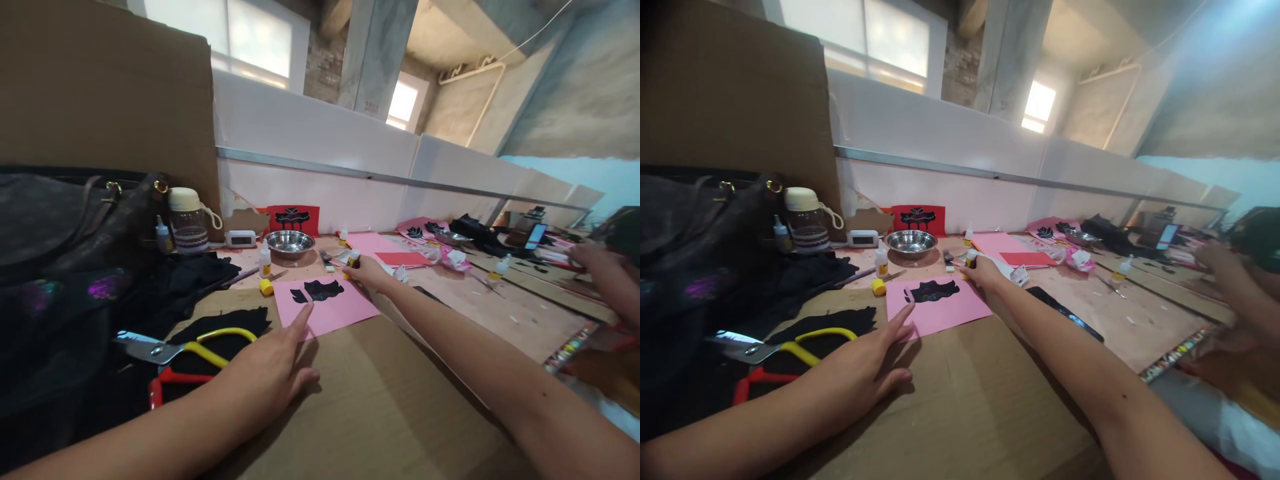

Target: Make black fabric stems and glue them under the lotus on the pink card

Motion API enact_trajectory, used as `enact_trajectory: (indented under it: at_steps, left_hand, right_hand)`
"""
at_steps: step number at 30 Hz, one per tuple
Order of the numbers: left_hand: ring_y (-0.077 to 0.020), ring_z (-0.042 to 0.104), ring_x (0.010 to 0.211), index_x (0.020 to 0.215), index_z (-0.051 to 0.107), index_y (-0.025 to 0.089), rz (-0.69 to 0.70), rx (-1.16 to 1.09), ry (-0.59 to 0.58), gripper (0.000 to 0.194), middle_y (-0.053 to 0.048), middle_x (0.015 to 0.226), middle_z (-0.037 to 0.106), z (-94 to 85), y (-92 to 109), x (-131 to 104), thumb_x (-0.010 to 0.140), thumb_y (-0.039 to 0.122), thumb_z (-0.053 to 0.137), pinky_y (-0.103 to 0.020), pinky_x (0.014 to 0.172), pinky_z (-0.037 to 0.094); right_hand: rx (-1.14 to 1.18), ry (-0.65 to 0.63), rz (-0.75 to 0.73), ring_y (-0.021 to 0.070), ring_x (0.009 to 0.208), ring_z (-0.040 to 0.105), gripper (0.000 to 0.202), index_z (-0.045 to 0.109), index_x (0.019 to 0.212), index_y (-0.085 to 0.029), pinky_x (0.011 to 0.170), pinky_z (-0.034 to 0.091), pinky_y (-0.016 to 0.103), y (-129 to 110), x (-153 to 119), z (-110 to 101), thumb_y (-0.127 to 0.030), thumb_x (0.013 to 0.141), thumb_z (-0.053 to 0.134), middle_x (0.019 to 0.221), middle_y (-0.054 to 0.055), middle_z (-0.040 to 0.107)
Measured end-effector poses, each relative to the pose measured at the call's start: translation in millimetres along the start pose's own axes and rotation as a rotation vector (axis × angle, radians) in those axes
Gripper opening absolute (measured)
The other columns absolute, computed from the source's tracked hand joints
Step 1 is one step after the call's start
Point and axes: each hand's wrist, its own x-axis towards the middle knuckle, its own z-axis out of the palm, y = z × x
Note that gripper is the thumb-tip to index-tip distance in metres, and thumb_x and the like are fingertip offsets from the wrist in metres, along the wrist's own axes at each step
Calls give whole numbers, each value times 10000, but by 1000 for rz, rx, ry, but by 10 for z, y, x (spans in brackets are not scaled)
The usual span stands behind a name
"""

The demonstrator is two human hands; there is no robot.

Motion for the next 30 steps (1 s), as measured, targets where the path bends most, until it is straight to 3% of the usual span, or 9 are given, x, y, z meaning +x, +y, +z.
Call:
enact_trajectory:
  at_steps: [8, 14, 16, 20, 23, 26, 30]
  left_hand:
    - [-384, 702, 1160, 1656, 188, 191, -16, 117, -69, 884, -225, 1323, 701, -85, 155, -61, 911, 281, 655, -471, 959, 531]
    - [-391, 655, 1244, 1641, 227, 138, -31, 132, -133, 963, -275, 1372, 659, -32, 197, -56, 859, 299, 765, -483, 1011, 513]
    - [-389, 637, 1271, 1638, 239, 135, -18, 137, -137, 961, -277, 1384, 651, -17, 215, -65, 860, 318, 772, -484, 1030, 505]
    - [-400, 675, 1210, 1636, 255, 147, 27, 153, -127, 942, -282, 1333, 681, 20, 260, -133, 873, 348, 769, -506, 999, 532]
    - [-403, 687, 1193, 1630, 286, 163, 62, 148, -130, 944, -273, 1304, 701, 53, 298, -208, 863, 387, 790, -505, 993, 543]
    - [-416, 649, 1255, 1620, 319, 166, 86, 181, -156, 962, -279, 1338, 680, 91, 318, -258, 842, 441, 813, -521, 1048, 511]
    - [-422, 646, 1256, 1625, 310, 173, 132, 215, -129, 999, -287, 1363, 661, 137, 305, -262, 827, 490, 821, -516, 1053, 512]
  right_hand:
    - [-48, 22, 9, 243, 1052, 687, 315, 640, 1264, -168, 891, 600, 446, 85, 83, 62, -350, 1007, 655, 1260, 97, 667]
    - [-4, 253, -48, 251, 1068, 678, 359, 610, 1309, -170, 898, 592, 460, 161, 4, 7, -371, 1013, 641, 1280, 105, 650]
    - [8, 265, -114, 238, 1030, 685, 333, 622, 1279, -164, 879, 596, 443, 174, -105, -10, -368, 1016, 637, 1235, 96, 665]
    - [25, 122, -270, 205, 925, 703, 221, 678, 1147, -150, 863, 589, 417, 160, -343, -30, -296, 981, 688, 1061, 56, 721]
    - [51, 47, -329, 223, 965, 711, 155, 724, 1085, -151, 925, 558, 431, 46, -399, -41, -239, 974, 663, 1066, 88, 755]
    - [79, -54, -409, 226, 943, 718, 258, 713, 1208, -160, 887, 559, 400, -239, -351, 8, -261, 986, 628, 1095, 123, 765]
    - [72, -286, -630, 199, 929, 707, 463, 619, 1407, -202, 818, 542, 308, -819, -237, 242, -298, 960, 689, 1092, 93, 767]
